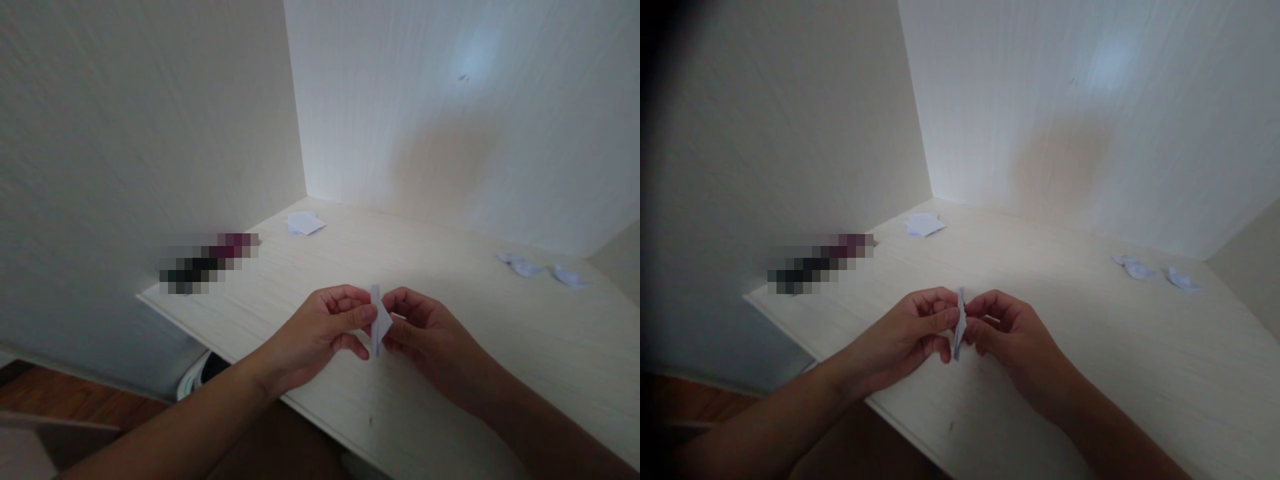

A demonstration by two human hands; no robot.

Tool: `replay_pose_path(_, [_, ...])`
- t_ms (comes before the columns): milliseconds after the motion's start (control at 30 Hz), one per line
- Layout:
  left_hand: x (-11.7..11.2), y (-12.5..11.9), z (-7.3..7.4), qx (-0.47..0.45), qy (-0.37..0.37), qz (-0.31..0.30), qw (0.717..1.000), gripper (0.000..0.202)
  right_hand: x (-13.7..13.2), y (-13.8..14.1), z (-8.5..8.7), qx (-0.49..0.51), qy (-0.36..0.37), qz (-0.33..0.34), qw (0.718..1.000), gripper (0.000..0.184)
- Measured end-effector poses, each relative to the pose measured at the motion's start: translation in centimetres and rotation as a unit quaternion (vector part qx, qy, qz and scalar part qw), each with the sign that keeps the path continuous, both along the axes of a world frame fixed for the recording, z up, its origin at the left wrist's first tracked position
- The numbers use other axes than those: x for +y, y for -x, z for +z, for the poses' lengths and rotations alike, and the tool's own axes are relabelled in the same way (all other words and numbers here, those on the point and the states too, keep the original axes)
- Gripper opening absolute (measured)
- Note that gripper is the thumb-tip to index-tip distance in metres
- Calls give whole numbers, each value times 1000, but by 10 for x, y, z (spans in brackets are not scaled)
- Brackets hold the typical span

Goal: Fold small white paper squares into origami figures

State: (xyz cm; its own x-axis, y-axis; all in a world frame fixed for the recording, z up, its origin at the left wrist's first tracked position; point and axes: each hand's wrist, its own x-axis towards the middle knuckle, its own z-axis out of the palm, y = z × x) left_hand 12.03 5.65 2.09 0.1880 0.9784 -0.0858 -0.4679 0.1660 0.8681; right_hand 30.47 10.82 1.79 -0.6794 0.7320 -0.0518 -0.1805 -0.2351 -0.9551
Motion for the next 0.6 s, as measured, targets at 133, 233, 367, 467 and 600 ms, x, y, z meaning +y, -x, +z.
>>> replay_pose_path(133, [4,-1,0,8,-1,33,999,27,2,-1,-1,17,-19,-6,1000,32])
replay_pose_path(233, [6,-2,-2,26,-29,81,996,25,1,2,0,-6,-66,-45,997,26])
replay_pose_path(367, [6,-5,-5,60,-61,141,986,23,-3,5,3,-63,-154,-134,977,18])
replay_pose_path(467, [6,-7,-6,97,-83,168,978,22,-5,5,2,-104,-202,-183,957,17])
replay_pose_path(600, [6,-7,-6,148,-99,192,965,23,-6,5,0,-135,-259,-217,932,13])
